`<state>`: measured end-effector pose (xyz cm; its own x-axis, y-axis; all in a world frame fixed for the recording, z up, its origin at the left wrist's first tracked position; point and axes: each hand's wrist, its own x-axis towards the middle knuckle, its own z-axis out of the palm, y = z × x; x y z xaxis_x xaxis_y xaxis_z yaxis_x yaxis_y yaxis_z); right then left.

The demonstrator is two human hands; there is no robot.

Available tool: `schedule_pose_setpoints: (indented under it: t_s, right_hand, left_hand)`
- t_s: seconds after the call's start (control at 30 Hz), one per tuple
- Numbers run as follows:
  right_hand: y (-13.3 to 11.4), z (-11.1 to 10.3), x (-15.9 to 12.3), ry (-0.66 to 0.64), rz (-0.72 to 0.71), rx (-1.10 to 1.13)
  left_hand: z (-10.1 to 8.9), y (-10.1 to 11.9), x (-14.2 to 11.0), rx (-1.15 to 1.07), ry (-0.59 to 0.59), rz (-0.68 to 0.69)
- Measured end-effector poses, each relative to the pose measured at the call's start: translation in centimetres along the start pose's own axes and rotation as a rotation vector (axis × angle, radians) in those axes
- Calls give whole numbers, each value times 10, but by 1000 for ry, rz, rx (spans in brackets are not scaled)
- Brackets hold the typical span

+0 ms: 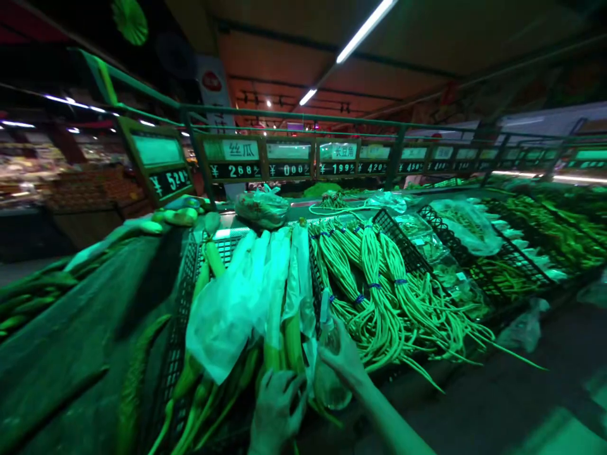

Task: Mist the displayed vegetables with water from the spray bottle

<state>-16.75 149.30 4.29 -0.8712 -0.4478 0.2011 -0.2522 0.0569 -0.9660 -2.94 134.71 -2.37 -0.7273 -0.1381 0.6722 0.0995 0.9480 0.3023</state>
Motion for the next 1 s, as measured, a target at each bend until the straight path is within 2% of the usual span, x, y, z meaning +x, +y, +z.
schedule_pose_setpoints:
  t_s: [0.17,0.43,0.67,0.83,1.0]
  right_hand:
    - [4,14,3,66,-11,-53]
    - [7,16,-1,85,-64,3]
    - [7,17,-8,131,-102,-36]
    - [5,16,-8,127,-99,-54]
    - [1,16,-6,101,-67,-32]
  left_hand:
    - [6,-12,-5,72,-37,90]
    - [25,-22,-16,12,6,46]
    - [9,-21,-7,54,-29,167]
    - [6,-14,-3,-24,39,116]
    - [3,-10,-2,-12,-17,84]
